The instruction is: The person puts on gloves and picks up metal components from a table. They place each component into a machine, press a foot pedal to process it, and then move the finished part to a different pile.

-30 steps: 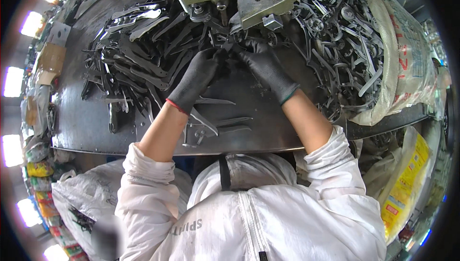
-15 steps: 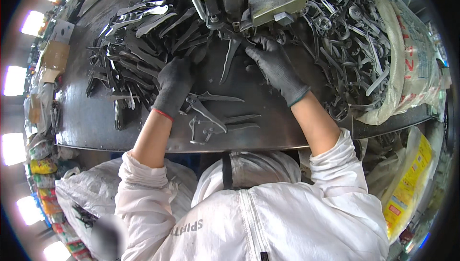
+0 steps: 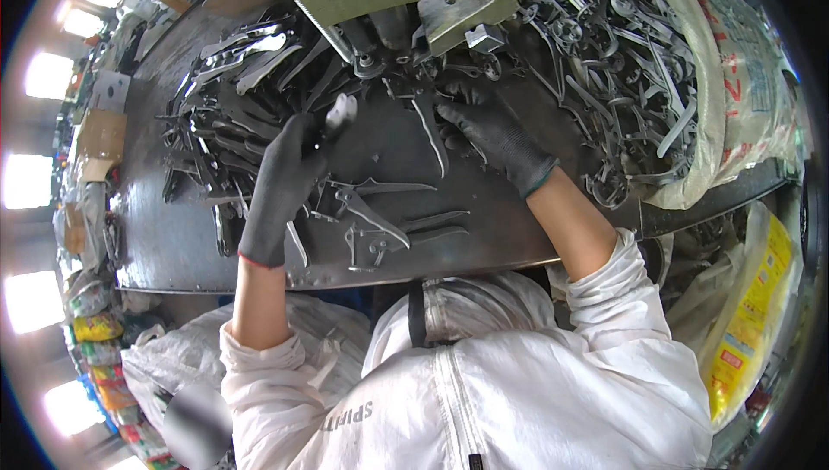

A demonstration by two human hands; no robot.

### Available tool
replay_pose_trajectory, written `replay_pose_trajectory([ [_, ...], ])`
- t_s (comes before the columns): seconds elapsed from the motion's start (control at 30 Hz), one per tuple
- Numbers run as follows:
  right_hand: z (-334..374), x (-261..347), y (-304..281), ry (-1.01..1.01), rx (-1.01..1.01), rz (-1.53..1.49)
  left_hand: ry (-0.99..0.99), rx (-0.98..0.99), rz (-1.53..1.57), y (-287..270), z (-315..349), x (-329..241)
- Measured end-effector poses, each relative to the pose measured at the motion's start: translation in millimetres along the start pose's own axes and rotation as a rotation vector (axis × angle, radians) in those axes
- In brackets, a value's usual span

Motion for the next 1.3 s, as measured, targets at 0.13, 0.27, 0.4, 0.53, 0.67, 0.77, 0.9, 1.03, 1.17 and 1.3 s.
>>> replay_pose_trajectory([
  [0.13, 0, -7, -1, -0.022, -0.023, -0.001, 0.057, 0.244, 0.054, 11, 8, -52],
  [0.27, -8, -7, 1, -0.144, 0.028, -0.086, 0.016, 0.371, 0.311, 46, 9, -78],
  [0.4, -54, 47, -43, -0.769, 0.085, 1.024, -0.094, 0.336, 0.588, 87, 11, -35],
  [0.53, -114, 76, -87, -0.713, -0.04, 2.178, -0.375, 0.343, 0.787, 103, 23, -9],
  [0.67, -111, 83, -98, -0.641, 0.017, 1.913, -0.401, 0.329, 0.742, 93, 26, 2],
  [0.77, -93, 95, -105, -1.187, 0.117, 2.19, -0.379, 0.29, 0.741, 89, 19, -7],
  [0.9, -90, 94, -118, -0.637, -0.229, 2.076, -0.346, 0.217, 0.734, 78, -4, -15],
  [1.03, -60, 71, -110, -1.081, -0.458, 1.432, -0.29, 0.247, 0.774, 85, -20, -15],
  [1.17, -16, 43, -37, -0.259, -0.19, 0.368, -0.312, 0.255, 0.772, 92, -21, -19],
  [1.3, -20, 15, -18, 0.043, -0.079, -0.215, -0.266, 0.259, 0.76, 98, -30, -14],
])
Point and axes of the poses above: each hand's wrist, its own z-axis away from the middle knuckle, its own y-axis out of the palm, x = y × z, the point moved 2 cm from there along -z, towards the middle knuckle, and after that the axes turned 7 degrees about -x, right-handed, at the moved point
